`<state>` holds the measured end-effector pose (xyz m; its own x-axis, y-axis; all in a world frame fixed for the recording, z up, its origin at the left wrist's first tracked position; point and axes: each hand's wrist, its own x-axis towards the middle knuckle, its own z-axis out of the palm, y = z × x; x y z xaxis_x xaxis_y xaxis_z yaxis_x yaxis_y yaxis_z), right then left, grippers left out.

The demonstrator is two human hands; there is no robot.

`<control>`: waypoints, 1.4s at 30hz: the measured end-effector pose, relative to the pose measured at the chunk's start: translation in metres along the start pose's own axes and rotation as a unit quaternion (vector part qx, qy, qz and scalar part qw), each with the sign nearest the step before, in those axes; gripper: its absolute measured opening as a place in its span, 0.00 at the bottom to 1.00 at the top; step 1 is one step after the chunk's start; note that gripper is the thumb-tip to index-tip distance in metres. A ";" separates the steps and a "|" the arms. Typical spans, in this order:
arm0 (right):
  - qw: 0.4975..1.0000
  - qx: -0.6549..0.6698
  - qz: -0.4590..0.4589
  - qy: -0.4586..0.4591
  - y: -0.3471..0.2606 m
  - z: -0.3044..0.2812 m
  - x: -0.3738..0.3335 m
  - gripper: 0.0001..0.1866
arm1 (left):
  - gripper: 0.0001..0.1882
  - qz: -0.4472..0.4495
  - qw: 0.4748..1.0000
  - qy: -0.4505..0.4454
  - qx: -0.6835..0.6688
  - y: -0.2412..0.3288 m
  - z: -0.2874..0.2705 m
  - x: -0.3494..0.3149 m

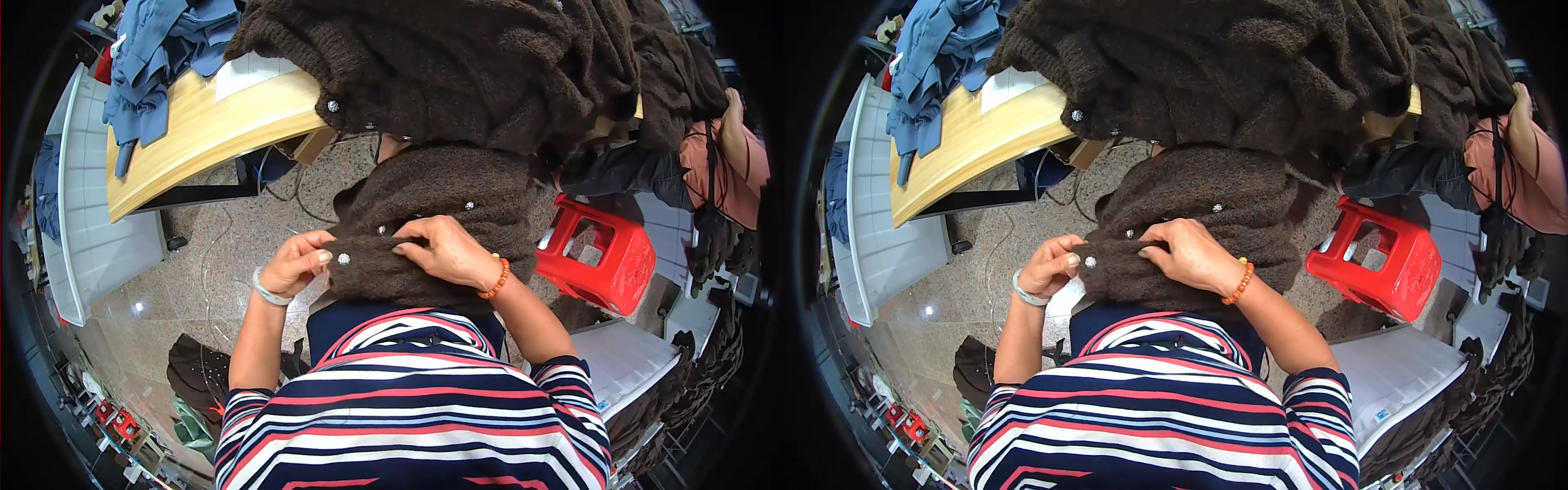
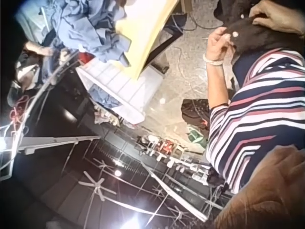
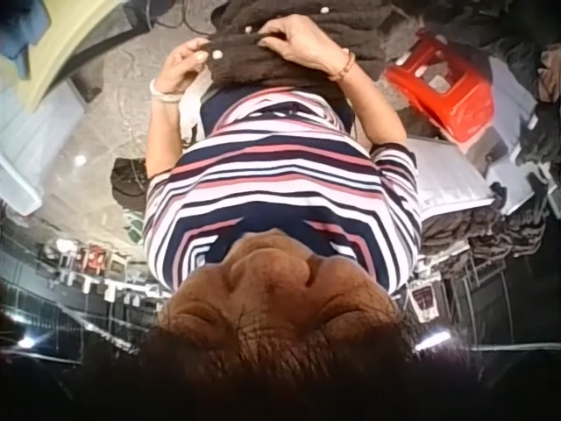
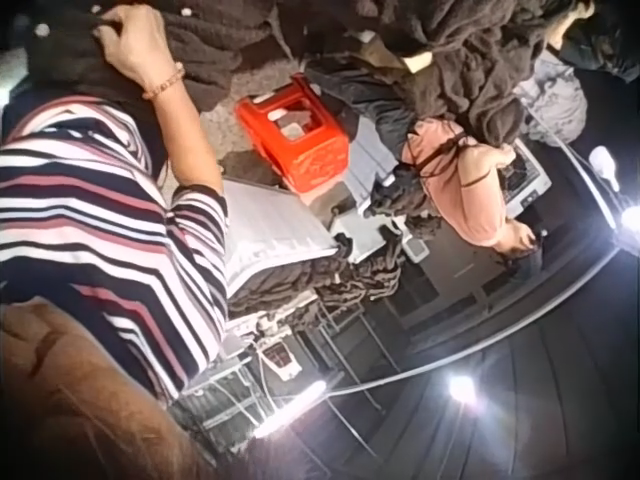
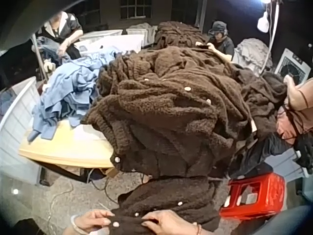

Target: The recorder is inspecting and buttoning brown sweaters at a factory workstation.

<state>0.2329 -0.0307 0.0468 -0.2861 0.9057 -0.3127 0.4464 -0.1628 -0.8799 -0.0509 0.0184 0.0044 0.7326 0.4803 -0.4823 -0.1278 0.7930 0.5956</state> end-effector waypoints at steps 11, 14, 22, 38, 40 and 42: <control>0.997 0.059 0.024 0.043 -0.020 0.000 -0.008 0.09 | 0.16 0.200 0.849 0.048 0.487 -0.001 0.074 0.038; 0.988 0.140 0.011 0.061 -0.014 0.000 -0.009 0.07 | 0.06 0.141 0.916 0.054 0.373 -0.008 0.063 0.036; 0.947 0.290 0.139 -0.001 0.003 0.010 -0.002 0.08 | 0.08 0.085 0.873 -0.025 0.480 0.007 0.054 0.037; 0.986 -0.093 -0.125 0.056 0.003 0.043 -0.024 0.10 | 0.10 0.113 0.780 0.009 0.616 -0.019 0.042 0.039; 0.984 -0.097 -0.139 0.057 0.005 0.044 -0.024 0.08 | 0.25 0.057 0.929 -0.054 0.363 -0.015 0.027 0.044; 0.981 -0.102 -0.155 0.056 0.005 0.046 -0.024 0.06 | 0.28 -0.020 0.955 -0.014 0.294 -0.009 0.014 0.048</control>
<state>0.2029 -0.0708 0.0338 -0.3441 0.9389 0.0097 0.5164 0.1979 -0.8332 -0.0052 0.0288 -0.0147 0.7476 0.4369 -0.5002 0.2932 0.4587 0.8388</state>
